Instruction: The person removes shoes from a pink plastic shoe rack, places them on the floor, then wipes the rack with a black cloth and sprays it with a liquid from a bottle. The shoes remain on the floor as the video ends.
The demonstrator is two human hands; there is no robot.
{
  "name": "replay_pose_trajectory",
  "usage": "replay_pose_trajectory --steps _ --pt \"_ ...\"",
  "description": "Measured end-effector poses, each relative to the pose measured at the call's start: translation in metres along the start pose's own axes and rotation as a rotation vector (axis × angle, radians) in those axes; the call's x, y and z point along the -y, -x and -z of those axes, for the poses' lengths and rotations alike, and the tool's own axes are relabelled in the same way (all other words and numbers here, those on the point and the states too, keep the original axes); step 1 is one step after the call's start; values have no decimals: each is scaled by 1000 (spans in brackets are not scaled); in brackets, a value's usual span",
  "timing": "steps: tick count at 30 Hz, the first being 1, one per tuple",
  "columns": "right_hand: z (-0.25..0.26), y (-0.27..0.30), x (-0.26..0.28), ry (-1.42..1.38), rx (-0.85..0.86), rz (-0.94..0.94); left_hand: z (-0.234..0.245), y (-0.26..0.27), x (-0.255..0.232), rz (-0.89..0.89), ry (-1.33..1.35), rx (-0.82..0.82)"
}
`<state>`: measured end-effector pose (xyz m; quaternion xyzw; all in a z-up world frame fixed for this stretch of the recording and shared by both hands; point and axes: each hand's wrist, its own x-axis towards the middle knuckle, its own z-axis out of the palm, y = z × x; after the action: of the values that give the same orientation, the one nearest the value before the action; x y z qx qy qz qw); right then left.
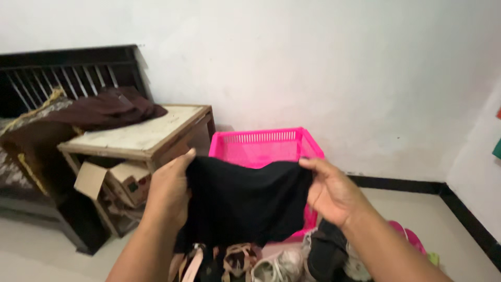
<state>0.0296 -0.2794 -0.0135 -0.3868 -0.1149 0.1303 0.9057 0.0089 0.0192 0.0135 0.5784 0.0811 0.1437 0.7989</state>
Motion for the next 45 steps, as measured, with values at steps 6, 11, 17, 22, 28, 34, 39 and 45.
replay_pose_trajectory --steps 6,11,17,22,28,34,39,45 --pt "-25 -10 -3 -27 -10 48 30 -35 7 -46 361 186" --pt "-36 -31 -32 288 -179 -207 23 -47 19 134 -142 0" --pt "12 -74 -46 335 -242 -65 46 -69 46 -11 -222 3" --pt "24 -77 -46 283 -190 -276 59 -72 53 -165 -199 25" --pt "12 -71 -49 387 -328 -373 53 -55 38 -130 -164 29" --pt "12 -60 -39 516 -399 -71 48 -32 18 -34 -324 86" --pt "-8 -48 -30 1141 -411 54 47 -20 5 -68 -761 17" --pt "-31 -45 -29 1341 -492 64 52 -21 11 -168 -948 -116"
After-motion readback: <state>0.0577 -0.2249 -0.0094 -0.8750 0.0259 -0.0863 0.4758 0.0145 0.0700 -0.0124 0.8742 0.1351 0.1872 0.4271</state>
